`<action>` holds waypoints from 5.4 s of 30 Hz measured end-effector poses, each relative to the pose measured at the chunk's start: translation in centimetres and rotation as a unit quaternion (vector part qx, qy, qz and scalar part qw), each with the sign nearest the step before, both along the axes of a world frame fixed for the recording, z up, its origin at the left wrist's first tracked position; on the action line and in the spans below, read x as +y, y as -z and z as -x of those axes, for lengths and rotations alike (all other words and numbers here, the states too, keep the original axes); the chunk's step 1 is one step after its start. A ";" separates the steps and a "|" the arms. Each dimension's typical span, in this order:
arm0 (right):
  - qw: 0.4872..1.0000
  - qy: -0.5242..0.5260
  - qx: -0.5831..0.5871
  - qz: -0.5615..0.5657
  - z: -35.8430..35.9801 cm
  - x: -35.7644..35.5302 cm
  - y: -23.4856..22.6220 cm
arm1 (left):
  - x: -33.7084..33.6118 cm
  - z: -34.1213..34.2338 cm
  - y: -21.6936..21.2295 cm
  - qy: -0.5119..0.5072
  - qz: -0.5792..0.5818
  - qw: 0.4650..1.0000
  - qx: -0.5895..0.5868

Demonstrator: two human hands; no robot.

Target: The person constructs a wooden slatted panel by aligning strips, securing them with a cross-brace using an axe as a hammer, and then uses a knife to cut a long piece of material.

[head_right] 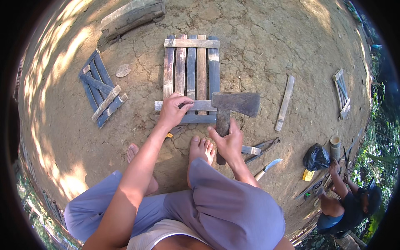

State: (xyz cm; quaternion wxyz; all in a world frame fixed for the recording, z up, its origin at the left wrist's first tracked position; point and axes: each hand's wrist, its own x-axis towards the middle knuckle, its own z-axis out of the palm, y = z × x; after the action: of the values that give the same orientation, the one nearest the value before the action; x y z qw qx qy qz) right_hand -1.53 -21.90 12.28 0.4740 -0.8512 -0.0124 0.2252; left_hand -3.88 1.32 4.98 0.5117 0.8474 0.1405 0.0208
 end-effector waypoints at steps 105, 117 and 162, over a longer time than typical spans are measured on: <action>0.971 -0.105 -0.205 0.060 0.6 2.9 -2.0 | 2.8 -2.2 1.4 -0.200 -0.237 0.923 0.229; 0.956 -0.144 -0.228 0.115 2.3 2.4 0.2 | 2.6 -2.4 1.4 -0.200 -0.235 0.927 0.214; 0.956 0.257 0.015 -0.139 4.4 -7.9 -1.7 | 18.0 -6.7 -6.2 0.223 -0.468 0.799 -0.304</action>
State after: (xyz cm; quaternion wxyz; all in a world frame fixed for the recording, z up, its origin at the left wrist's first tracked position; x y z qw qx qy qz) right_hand -5.92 -29.82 14.00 0.6299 -0.7477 0.1827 0.1040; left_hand 2.83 19.30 11.13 0.0594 0.9419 -0.2418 0.2256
